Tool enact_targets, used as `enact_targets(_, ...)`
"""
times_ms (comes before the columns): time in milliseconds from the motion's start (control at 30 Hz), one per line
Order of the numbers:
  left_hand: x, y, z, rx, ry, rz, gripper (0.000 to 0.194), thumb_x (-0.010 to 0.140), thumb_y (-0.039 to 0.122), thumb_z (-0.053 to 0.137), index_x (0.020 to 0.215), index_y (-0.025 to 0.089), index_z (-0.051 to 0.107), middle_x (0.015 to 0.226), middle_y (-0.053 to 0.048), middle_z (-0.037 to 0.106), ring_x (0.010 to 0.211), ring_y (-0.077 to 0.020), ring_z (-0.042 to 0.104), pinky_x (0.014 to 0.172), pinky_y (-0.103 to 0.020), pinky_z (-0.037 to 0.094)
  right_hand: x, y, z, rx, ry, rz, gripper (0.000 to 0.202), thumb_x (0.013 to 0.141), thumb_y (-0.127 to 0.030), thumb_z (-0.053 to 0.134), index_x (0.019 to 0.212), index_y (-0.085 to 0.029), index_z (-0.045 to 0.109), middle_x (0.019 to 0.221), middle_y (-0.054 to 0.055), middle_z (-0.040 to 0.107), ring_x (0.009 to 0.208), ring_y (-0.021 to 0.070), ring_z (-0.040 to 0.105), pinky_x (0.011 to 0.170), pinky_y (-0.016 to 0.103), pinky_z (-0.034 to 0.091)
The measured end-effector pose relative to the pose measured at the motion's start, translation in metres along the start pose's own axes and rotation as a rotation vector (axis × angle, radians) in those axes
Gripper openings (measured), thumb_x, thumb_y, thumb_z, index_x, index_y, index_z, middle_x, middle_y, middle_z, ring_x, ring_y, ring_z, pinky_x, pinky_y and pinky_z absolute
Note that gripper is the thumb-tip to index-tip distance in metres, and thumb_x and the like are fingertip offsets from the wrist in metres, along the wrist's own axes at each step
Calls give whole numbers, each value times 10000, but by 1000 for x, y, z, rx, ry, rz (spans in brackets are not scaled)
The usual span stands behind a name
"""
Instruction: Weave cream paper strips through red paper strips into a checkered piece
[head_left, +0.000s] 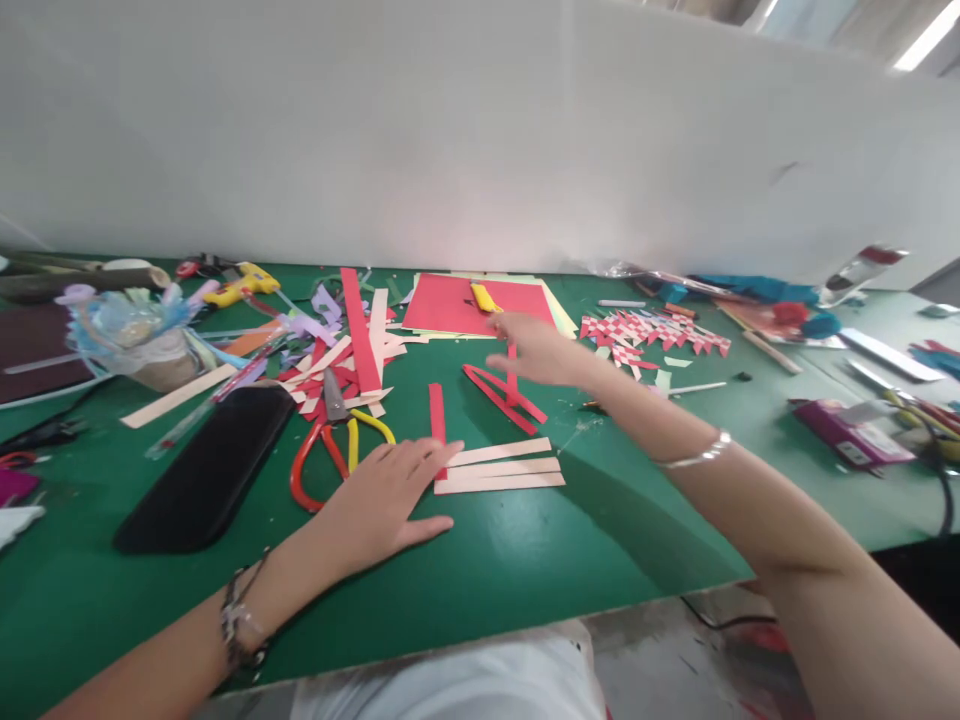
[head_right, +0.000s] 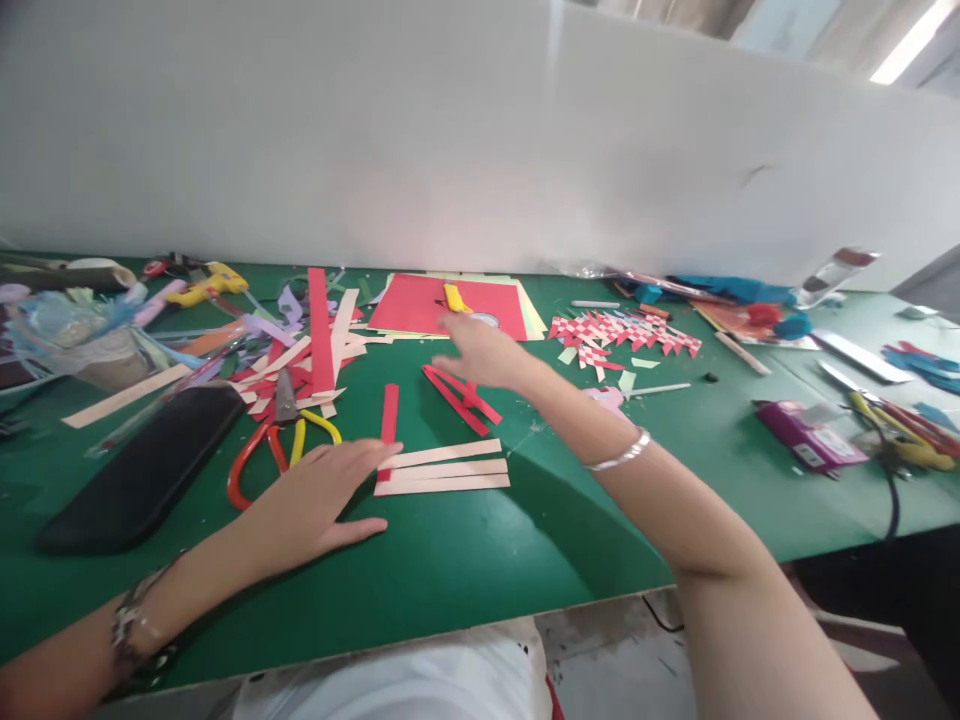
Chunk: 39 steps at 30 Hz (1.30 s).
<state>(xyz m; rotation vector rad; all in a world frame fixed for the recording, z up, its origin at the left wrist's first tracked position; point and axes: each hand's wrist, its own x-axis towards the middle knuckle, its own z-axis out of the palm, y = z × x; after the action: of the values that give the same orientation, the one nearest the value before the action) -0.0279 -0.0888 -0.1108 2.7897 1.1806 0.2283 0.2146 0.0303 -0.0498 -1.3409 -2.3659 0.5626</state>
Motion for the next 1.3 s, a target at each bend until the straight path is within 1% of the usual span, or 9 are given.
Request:
enact_targets(100, 10, 1, 1, -31, 74, -74, 637, 855, 510, 542, 1363, 179, 346, 1266, -140, 492, 1145, -292, 483, 922, -411, 413, 17, 10, 28, -186, -125, 100, 294, 837, -246, 618, 1076, -79, 586, 1135, 174, 579, 1023, 271, 573, 851, 423, 475)
enact_targets(167, 16, 1, 1, -85, 49, -72, 572, 846, 483, 572, 1305, 178, 418, 1190, -119, 522, 1093, -281, 504, 894, -394, 427, 23, 14, 43, -230, -147, 127, 217, 836, -184, 581, 1017, -65, 597, 1131, 213, 569, 1020, 297, 570, 828, 399, 457)
enact_targets(267, 21, 0, 0, -186, -14, -79, 391, 860, 420, 577, 1175, 193, 530, 1066, -76, 553, 988, -245, 537, 842, -357, 444, 27, 18, 53, -245, -152, 124, 174, 847, -123, 488, 978, -120, 603, 1125, 162, 585, 980, 256, 579, 773, 329, 439)
enact_targets(500, 25, 0, -5, -286, -105, -66, 191, 896, 306, 533, 1030, 186, 597, 982, -51, 580, 895, -204, 568, 788, -311, 439, 20, 8, 29, -142, -98, 77, 298, 829, -64, 374, 1012, -143, 596, 897, 55, 633, 734, 135, 547, 647, 241, 390)
enact_targets(700, 27, 3, -8, -231, -117, -78, 146, 880, 299, 543, 960, 189, 597, 927, -34, 604, 840, -204, 567, 755, -317, 422, -26, -22, -5, 210, -183, 11, 202, 844, -329, 505, 868, -155, 605, 745, 2, 581, 623, 100, 478, 561, 227, 349)
enact_targets(800, 26, 5, -8, -223, -105, -75, 126, 885, 282, 523, 944, 195, 592, 915, -27, 613, 839, -203, 572, 750, -316, 414, -50, -27, -12, 255, -210, 4, 202, 850, -342, 500, 812, -167, 593, 668, -20, 537, 573, 88, 425, 525, 223, 319)
enact_targets(1033, 26, 4, -7, -242, -77, -62, 180, 914, 334, 458, 922, 210, 588, 915, -22, 619, 852, -194, 578, 786, -328, 396, -83, -14, -8, 416, -172, 51, 226, 860, -371, 501, 816, -171, 595, 771, 24, 615, 679, 126, 534, 590, 241, 404)
enact_targets(1167, 26, 3, -7, -288, -108, -135, 179, 883, 369, 500, 869, 214, 588, 898, -11, 616, 827, -190, 569, 786, -336, 388, -88, -5, 5, 634, -149, 62, 274, 846, -414, 535, 733, -167, 559, 752, 31, 618, 693, 131, 551, 602, 242, 424)
enact_targets(1300, 26, 2, -8, -301, -110, -169, 211, 887, 394, 473, 853, 219, 586, 902, -2, 626, 813, -180, 566, 833, -369, 363, -89, -1, 13, 679, -140, 73, 228, 831, -372, 567, 735, -165, 571, 739, 20, 588, 662, 118, 524, 550, 225, 394)
